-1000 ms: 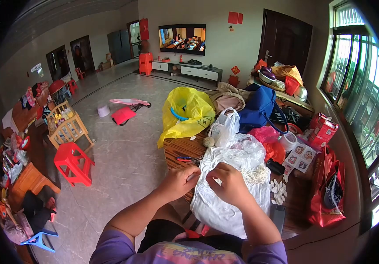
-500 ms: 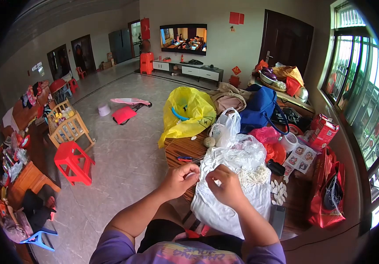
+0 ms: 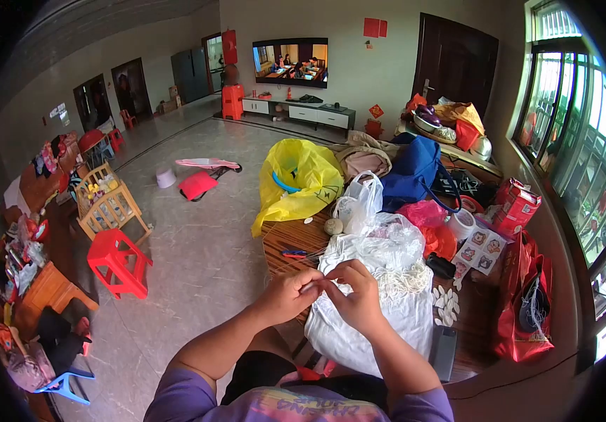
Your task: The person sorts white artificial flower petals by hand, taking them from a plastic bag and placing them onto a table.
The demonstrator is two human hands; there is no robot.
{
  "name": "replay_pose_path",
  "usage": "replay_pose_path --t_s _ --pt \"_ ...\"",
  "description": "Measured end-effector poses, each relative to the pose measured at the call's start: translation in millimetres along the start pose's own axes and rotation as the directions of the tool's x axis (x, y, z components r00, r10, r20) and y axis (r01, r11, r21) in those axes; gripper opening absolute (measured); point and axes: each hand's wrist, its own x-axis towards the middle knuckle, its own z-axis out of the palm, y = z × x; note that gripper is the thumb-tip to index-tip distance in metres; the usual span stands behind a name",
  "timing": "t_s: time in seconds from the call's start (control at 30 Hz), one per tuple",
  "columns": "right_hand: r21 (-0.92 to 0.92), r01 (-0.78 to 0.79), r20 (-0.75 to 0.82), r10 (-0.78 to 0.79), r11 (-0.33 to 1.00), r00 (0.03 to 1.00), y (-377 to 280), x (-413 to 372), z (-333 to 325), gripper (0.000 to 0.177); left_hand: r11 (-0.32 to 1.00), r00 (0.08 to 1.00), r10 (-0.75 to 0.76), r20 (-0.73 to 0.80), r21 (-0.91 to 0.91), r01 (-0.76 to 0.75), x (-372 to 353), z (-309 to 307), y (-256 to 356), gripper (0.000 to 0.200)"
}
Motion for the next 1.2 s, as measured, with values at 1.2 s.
replay_pose_path --t_s 1.2 --pt "-0.008 -0.295 -0.713 0.201 0.956 0.672 63.4 -141.9 -499.2 0.023 0.452 0.713 -0.193 -0.674 0.584 0.674 -239.1 -309.2 -171.8 0.012"
